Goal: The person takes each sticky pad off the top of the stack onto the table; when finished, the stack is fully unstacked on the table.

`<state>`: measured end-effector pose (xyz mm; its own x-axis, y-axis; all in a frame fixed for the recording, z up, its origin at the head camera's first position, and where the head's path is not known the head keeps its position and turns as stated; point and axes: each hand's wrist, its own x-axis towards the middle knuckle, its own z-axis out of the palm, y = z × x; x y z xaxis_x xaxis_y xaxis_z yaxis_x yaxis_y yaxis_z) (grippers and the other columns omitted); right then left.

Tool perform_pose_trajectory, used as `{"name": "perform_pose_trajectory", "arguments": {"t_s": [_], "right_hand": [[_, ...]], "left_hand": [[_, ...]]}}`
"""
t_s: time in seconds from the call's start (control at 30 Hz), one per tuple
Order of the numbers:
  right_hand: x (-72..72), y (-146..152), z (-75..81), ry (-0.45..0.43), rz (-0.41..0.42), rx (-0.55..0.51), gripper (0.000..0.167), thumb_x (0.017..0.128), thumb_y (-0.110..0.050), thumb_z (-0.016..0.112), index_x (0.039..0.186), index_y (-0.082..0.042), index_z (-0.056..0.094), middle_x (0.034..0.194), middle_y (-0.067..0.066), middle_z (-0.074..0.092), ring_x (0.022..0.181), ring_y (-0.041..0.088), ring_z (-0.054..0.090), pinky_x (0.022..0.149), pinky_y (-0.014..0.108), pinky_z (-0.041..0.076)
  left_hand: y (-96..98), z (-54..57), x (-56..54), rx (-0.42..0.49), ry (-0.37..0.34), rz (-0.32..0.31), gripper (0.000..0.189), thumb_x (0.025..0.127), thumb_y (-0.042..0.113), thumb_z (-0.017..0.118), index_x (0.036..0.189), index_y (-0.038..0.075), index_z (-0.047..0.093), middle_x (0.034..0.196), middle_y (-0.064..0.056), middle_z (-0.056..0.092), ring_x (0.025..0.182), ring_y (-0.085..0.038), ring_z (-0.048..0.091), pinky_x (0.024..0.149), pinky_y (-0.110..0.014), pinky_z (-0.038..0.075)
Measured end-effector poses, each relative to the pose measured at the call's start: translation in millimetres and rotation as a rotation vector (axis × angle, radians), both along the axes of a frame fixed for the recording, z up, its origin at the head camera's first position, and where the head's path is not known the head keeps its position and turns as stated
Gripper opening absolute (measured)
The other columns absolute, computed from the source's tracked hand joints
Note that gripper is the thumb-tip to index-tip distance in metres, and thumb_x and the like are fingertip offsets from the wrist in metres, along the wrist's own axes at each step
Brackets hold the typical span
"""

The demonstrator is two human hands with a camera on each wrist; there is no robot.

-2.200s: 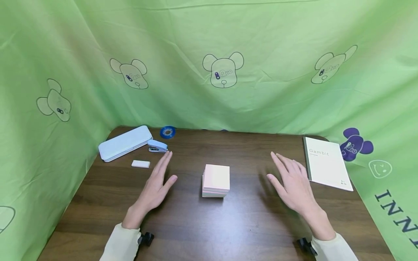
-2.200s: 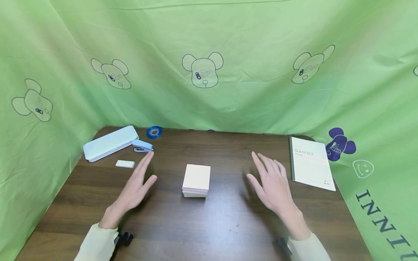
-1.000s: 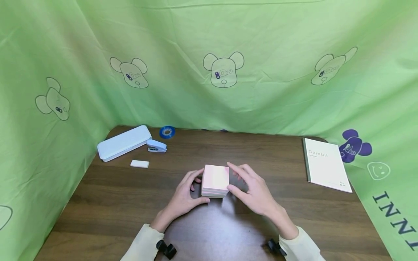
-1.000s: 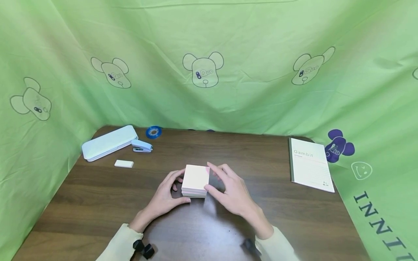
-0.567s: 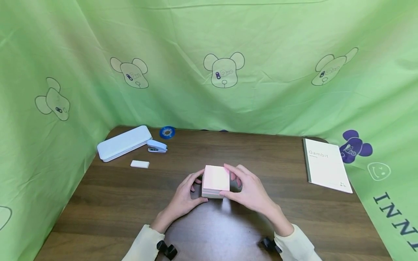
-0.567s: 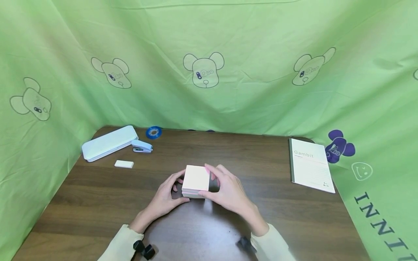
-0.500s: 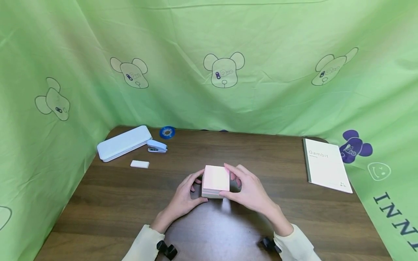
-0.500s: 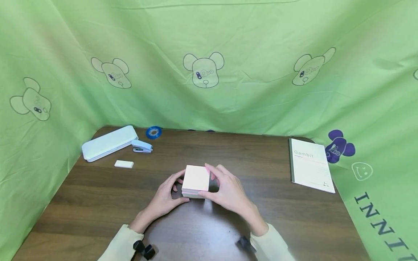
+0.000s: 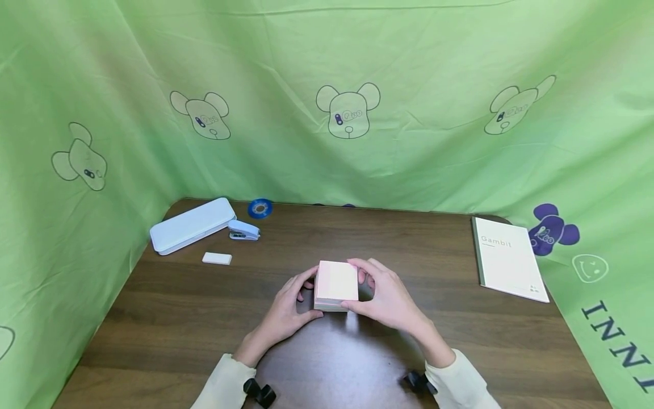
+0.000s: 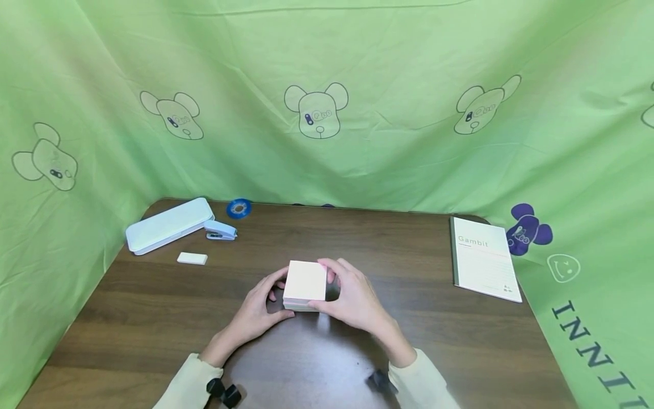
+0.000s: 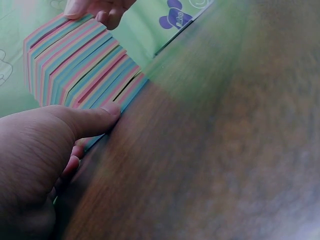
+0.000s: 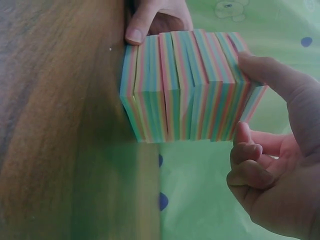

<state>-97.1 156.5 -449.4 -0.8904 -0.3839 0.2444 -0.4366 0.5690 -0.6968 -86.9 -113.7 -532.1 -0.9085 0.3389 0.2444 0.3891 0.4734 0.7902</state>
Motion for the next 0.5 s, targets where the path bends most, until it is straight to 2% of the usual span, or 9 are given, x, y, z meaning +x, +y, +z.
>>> {"name": "perform_pose_trajectory", "arguments": {"t_s": [0.13, 0.27, 0.5], "right_hand": [[-3.9, 3, 0.4, -0.003, 0.009, -0.039, 0.070, 0.073, -0.022, 0.104, 0.133, -0.009, 0.072, 0.095, -0.002, 0.057, 0.082, 0.014, 0.049, 0.073, 0.025, 0.041], [-11.2, 12, 0.4, 0.006, 0.002, -0.104, 0.071, 0.073, -0.017, 0.104, 0.134, -0.007, 0.071, 0.095, 0.002, 0.057, 0.082, 0.012, 0.049, 0.072, 0.024, 0.041], [-39.6, 35, 3.9, 0.000, -0.060, -0.159, 0.076, 0.075, -0.010, 0.102, 0.142, -0.004, 0.068, 0.100, 0.010, 0.057, 0.084, 0.024, 0.050, 0.072, 0.025, 0.042]], "left_hand": [[-0.3, -1.3, 0.3, -0.005, -0.004, 0.002, 0.102, 0.081, 0.010, 0.101, 0.167, 0.018, 0.048, 0.148, -0.001, 0.064, 0.119, -0.019, 0.064, 0.089, -0.028, 0.052], [-0.3, -1.7, 0.9, -0.015, -0.012, 0.005, 0.102, 0.081, 0.011, 0.101, 0.168, 0.019, 0.048, 0.148, 0.000, 0.064, 0.119, -0.018, 0.063, 0.089, -0.028, 0.052], [0.3, 0.0, 0.9, -0.020, -0.028, 0.013, 0.102, 0.081, 0.010, 0.101, 0.168, 0.019, 0.048, 0.153, 0.000, 0.062, 0.120, -0.018, 0.063, 0.090, -0.028, 0.052]]}}
